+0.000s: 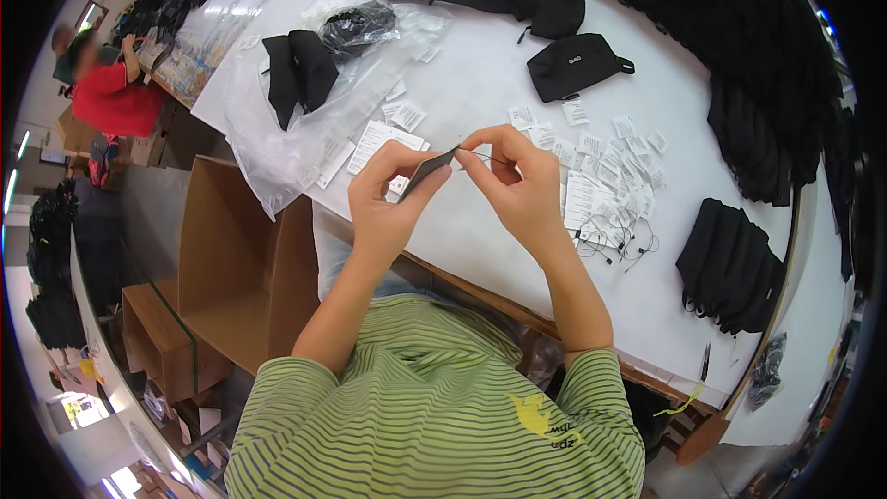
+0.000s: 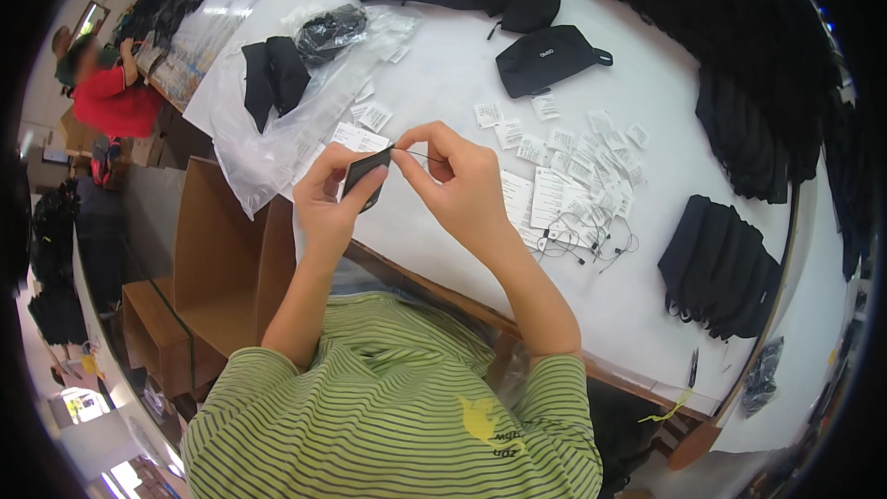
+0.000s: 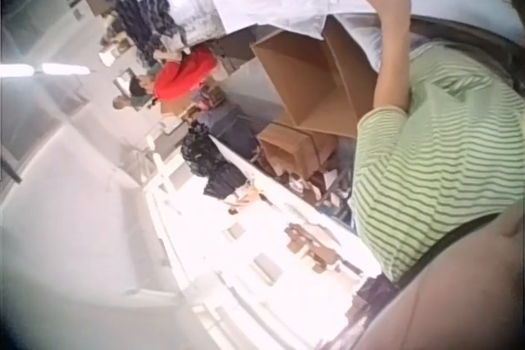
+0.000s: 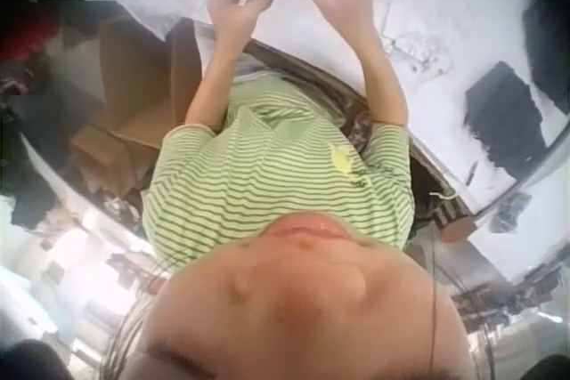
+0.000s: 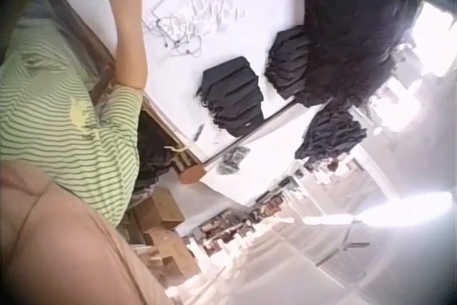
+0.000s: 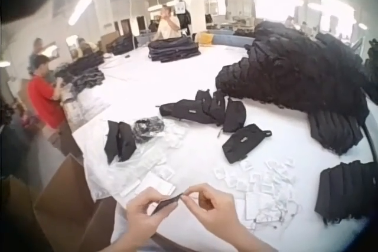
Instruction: The person is seen packing small items like cards and silica gel packets into small black bags.
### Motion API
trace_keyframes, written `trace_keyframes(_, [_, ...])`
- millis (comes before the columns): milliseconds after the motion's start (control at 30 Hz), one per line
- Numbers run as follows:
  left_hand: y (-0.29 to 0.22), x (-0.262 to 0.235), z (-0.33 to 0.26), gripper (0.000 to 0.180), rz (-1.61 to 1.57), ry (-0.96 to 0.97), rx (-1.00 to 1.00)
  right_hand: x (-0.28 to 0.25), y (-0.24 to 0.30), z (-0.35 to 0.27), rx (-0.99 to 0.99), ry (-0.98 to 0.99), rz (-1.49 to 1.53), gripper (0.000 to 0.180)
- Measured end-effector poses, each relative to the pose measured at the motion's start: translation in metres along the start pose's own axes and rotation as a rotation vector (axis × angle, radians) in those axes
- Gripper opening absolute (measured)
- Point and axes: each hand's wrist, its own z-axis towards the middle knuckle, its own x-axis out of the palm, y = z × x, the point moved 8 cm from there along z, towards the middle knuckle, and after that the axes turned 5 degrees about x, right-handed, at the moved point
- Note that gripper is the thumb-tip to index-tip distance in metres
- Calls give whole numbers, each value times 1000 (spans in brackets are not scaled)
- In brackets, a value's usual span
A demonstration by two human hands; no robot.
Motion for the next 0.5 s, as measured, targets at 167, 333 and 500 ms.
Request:
trace_keyframes(167, [5,-7,-1,14,-353,63,-101,1,5,6,-1,187,227,7])
trace_keyframes(333, [23,23,4,21,-545,241,-323,-6,-19,2,85,307,298,8])
trace_keyframes(500, [31,46,5,9,-315,421,-451,-12,-32,2,136,354,252,11])
